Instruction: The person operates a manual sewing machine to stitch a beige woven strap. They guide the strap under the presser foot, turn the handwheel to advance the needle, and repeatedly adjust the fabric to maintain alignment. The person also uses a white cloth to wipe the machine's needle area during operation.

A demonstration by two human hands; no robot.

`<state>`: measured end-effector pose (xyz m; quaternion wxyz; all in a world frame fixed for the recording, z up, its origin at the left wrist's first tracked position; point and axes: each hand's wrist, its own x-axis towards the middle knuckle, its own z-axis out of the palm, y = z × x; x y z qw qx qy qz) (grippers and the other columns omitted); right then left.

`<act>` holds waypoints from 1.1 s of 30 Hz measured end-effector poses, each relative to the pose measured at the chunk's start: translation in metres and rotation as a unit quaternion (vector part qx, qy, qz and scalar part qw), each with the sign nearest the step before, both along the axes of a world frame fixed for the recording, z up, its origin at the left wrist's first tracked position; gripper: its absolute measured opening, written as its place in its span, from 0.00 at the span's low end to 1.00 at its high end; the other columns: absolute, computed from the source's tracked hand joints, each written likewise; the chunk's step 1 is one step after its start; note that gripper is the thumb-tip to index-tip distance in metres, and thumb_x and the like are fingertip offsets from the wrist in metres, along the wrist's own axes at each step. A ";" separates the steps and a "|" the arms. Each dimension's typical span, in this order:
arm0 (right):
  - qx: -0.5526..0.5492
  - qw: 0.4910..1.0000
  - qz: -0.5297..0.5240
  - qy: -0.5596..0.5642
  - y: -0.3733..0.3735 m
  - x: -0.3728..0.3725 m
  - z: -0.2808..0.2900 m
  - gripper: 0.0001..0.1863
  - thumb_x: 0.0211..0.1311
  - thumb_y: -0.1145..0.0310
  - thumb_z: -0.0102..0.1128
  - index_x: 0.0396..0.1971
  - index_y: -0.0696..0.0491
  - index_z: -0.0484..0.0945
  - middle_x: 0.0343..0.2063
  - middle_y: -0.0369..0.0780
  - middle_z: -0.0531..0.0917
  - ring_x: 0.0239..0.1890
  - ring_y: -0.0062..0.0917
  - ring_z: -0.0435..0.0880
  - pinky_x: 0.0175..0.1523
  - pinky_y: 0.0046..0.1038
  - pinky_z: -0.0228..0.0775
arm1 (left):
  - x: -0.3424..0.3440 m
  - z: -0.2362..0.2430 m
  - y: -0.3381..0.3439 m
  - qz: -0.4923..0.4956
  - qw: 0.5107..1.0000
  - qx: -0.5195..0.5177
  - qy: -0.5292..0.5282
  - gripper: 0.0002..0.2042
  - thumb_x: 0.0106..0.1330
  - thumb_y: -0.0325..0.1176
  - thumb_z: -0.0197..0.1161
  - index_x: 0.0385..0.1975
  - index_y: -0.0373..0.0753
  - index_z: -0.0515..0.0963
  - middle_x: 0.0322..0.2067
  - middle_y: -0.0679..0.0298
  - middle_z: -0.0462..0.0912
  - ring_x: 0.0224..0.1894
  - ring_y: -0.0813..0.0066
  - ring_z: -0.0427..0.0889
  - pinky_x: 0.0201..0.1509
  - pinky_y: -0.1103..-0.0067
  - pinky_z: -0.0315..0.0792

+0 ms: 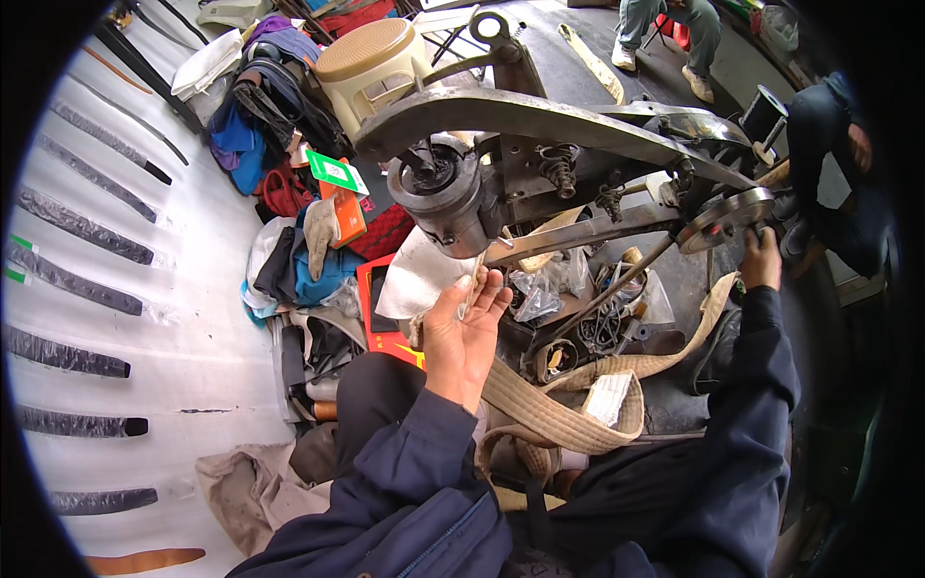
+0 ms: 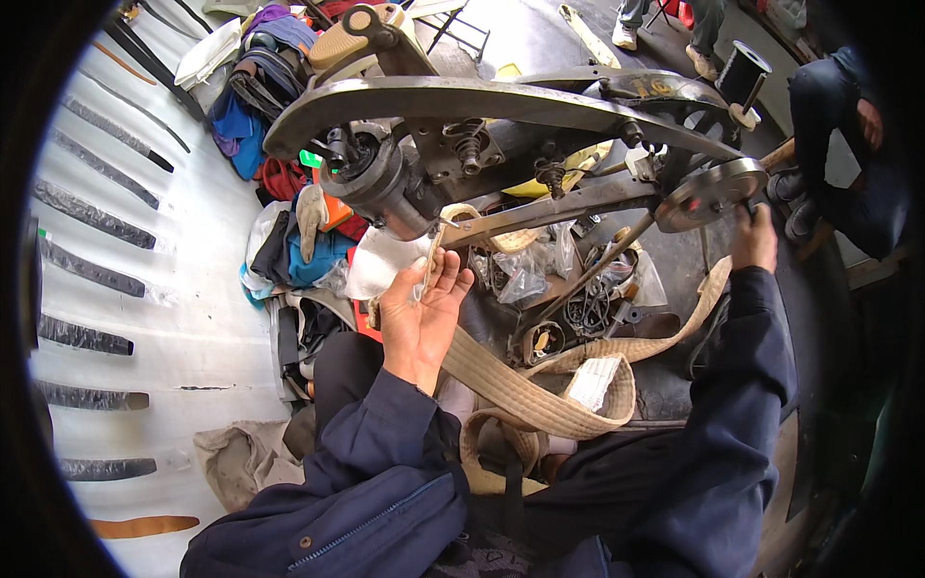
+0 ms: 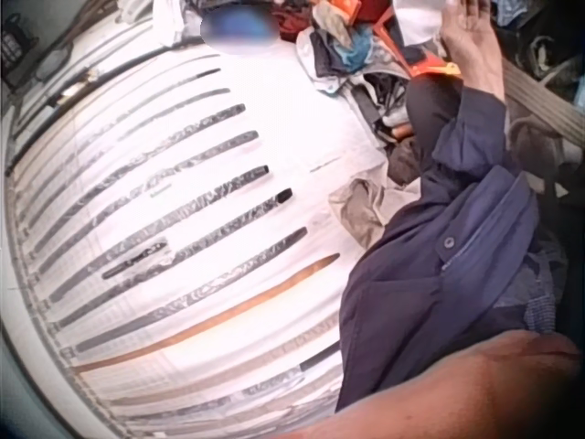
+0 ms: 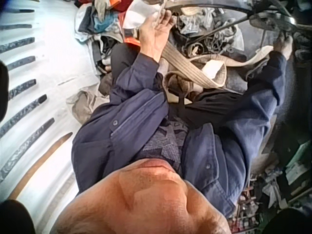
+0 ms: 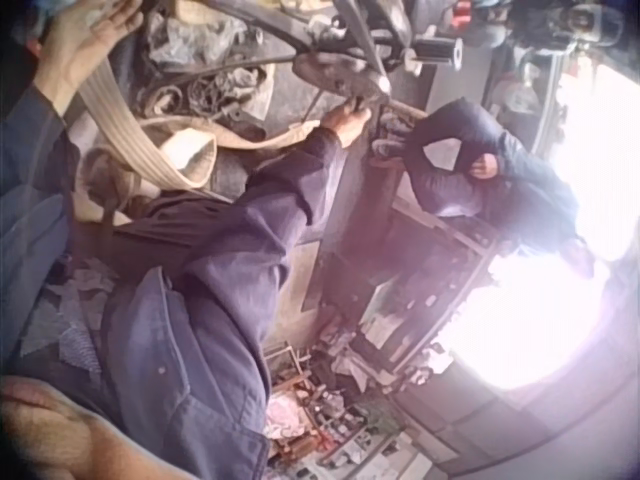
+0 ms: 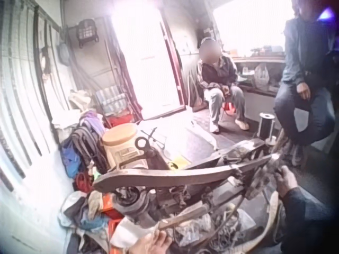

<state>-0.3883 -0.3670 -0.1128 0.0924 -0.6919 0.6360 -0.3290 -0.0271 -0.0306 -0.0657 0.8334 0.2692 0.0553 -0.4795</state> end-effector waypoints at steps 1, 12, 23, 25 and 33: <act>0.042 0.999 -0.008 0.027 0.007 0.009 -0.012 0.16 0.67 0.56 0.58 0.41 0.55 0.73 0.36 0.54 0.82 0.44 0.54 0.79 0.47 0.44 0.71 | 0.000 0.000 0.000 0.001 1.000 -0.001 0.002 0.11 0.61 0.28 0.62 0.42 0.32 0.78 0.40 0.61 0.82 0.50 0.67 0.79 0.62 0.63 0.69; 0.048 0.950 0.210 -0.225 0.060 0.045 0.089 0.12 0.70 0.63 0.57 0.34 0.58 0.76 0.19 0.38 0.75 0.18 0.24 0.75 0.25 0.27 0.66 | -0.001 0.003 -0.003 0.004 1.000 0.005 0.013 0.10 0.61 0.28 0.62 0.40 0.32 0.76 0.39 0.60 0.81 0.48 0.67 0.79 0.63 0.61 0.69; 0.386 0.887 0.123 -0.220 0.064 0.056 -0.006 0.19 0.70 0.61 0.57 0.55 0.56 0.73 0.19 0.40 0.75 0.15 0.29 0.78 0.21 0.30 0.72 | 0.001 0.000 -0.004 -0.015 0.999 0.012 0.027 0.09 0.61 0.30 0.62 0.37 0.32 0.78 0.36 0.61 0.80 0.47 0.67 0.79 0.65 0.58 0.68; 0.359 0.863 0.233 -0.268 0.096 0.078 0.022 0.15 0.70 0.62 0.58 0.46 0.59 0.74 0.19 0.35 0.73 0.12 0.23 0.74 0.18 0.27 0.70 | 0.001 -0.001 -0.004 -0.017 0.999 0.018 0.022 0.09 0.61 0.31 0.62 0.36 0.32 0.78 0.35 0.61 0.81 0.47 0.67 0.79 0.65 0.57 0.68; -0.028 0.993 0.080 -0.085 0.026 0.026 0.077 0.09 0.70 0.64 0.56 0.37 0.55 0.76 0.20 0.35 0.74 0.18 0.18 0.72 0.24 0.24 0.61 | 0.003 0.001 -0.004 -0.042 0.999 0.020 0.000 0.09 0.61 0.32 0.61 0.36 0.34 0.79 0.35 0.61 0.83 0.48 0.67 0.80 0.65 0.56 0.67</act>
